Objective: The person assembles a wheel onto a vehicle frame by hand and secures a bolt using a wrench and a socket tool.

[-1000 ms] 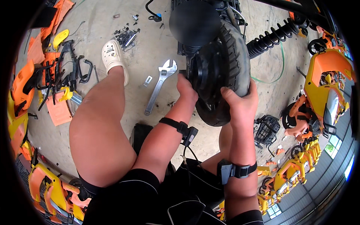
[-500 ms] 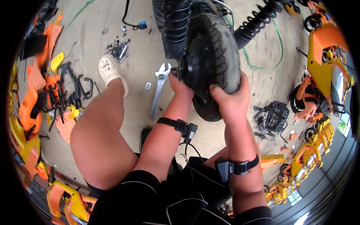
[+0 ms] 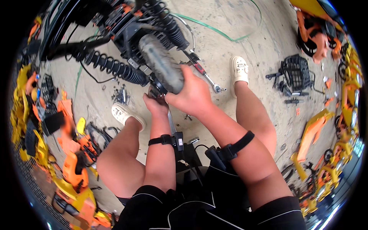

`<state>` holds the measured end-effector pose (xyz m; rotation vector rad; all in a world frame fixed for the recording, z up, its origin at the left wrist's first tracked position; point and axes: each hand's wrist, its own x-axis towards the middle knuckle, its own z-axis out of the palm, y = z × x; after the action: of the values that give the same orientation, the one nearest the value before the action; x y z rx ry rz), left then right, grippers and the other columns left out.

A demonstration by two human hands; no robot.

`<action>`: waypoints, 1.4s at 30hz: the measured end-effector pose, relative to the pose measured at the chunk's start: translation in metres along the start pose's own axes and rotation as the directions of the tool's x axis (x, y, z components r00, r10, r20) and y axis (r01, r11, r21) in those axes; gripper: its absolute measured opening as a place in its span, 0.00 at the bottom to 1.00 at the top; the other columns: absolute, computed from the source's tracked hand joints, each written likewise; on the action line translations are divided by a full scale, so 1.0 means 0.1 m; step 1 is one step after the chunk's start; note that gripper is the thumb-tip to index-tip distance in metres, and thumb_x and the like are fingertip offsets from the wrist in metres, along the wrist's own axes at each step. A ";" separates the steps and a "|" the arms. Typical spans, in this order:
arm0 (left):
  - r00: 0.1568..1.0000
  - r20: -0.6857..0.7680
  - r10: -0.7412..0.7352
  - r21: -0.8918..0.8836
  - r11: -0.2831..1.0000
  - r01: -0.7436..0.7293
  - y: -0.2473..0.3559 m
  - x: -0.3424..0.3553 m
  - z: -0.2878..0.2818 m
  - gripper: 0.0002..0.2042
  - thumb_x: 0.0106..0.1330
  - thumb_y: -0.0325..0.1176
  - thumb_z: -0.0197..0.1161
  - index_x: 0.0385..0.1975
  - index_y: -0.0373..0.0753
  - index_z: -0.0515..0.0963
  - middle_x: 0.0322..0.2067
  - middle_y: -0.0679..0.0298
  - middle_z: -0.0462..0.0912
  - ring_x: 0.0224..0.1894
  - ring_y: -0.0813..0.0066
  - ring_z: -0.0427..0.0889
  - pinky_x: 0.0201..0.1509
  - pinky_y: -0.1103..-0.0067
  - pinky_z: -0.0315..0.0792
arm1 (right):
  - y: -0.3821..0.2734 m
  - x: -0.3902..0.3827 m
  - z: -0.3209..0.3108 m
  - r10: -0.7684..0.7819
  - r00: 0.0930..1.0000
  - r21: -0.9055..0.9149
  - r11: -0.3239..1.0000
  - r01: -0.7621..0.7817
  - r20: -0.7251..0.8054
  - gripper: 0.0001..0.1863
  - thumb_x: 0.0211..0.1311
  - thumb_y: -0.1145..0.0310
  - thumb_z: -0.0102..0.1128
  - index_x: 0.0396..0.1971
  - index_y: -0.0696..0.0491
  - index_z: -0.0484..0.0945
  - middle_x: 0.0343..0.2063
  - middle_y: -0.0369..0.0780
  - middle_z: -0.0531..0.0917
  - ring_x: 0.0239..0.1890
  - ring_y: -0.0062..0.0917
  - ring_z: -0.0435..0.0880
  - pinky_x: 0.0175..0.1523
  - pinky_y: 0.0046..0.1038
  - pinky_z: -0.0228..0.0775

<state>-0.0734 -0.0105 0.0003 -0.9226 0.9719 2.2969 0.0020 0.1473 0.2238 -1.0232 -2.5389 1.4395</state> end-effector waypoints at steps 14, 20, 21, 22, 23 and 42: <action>0.988 -0.031 -0.149 0.518 0.843 0.143 0.28 -0.18 0.23 0.14 0.70 0.39 0.60 0.51 0.41 0.77 0.44 0.67 0.85 0.44 0.73 0.86 0.50 0.74 0.81 | -0.05 0.07 -0.15 0.049 0.988 -0.034 0.998 -0.045 0.143 0.46 0.39 0.56 0.71 0.63 0.57 0.69 0.44 0.53 0.86 0.46 0.47 0.86 0.53 0.41 0.79; 0.985 -0.173 -0.008 0.794 0.591 0.145 0.74 -0.50 0.34 0.18 0.75 0.41 0.53 0.56 0.36 0.74 0.51 0.58 0.82 0.49 0.65 0.83 0.54 0.68 0.78 | -0.09 0.02 -0.13 0.036 0.990 -0.042 0.999 -0.030 0.140 0.45 0.40 0.56 0.70 0.63 0.57 0.69 0.44 0.53 0.86 0.47 0.47 0.86 0.53 0.41 0.79; 0.985 -0.175 0.012 0.819 0.557 0.139 0.83 -0.71 0.53 0.23 0.76 0.42 0.50 0.63 0.32 0.69 0.57 0.53 0.78 0.54 0.60 0.80 0.57 0.65 0.76 | -0.09 0.03 -0.14 0.046 0.989 -0.042 0.998 -0.041 0.143 0.45 0.41 0.55 0.70 0.63 0.57 0.69 0.45 0.53 0.86 0.47 0.47 0.86 0.54 0.41 0.79; 0.986 -0.162 0.033 0.824 0.554 0.117 0.97 -0.85 0.61 0.26 0.76 0.42 0.50 0.67 0.31 0.65 0.59 0.51 0.76 0.55 0.60 0.79 0.58 0.66 0.75 | -0.12 0.04 -0.15 0.051 0.987 -0.039 0.998 -0.046 0.149 0.45 0.41 0.55 0.70 0.63 0.57 0.69 0.45 0.53 0.86 0.48 0.47 0.86 0.54 0.41 0.79; 0.993 -0.117 0.012 0.848 0.522 0.094 1.09 -1.05 0.73 0.26 0.76 0.41 0.51 0.67 0.30 0.64 0.60 0.51 0.75 0.57 0.60 0.78 0.61 0.65 0.72 | -0.13 0.04 -0.16 0.053 0.988 -0.039 0.998 -0.048 0.148 0.44 0.41 0.55 0.70 0.63 0.57 0.69 0.45 0.53 0.86 0.48 0.48 0.86 0.54 0.41 0.78; 0.827 0.460 -0.323 0.833 0.480 -0.275 0.69 -1.83 1.39 0.44 0.73 0.53 0.59 0.78 0.42 0.40 0.74 0.56 0.53 0.74 0.59 0.59 0.72 0.58 0.61 | 0.23 0.22 0.10 0.147 0.987 0.550 0.830 -0.090 -0.059 0.36 0.69 0.35 0.53 0.43 0.58 0.85 0.38 0.50 0.84 0.47 0.38 0.84 0.53 0.36 0.74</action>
<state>-0.0518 0.0215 0.2372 0.2203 1.5584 1.4456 -0.0069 0.1599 0.1942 -1.1133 -1.8304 1.9283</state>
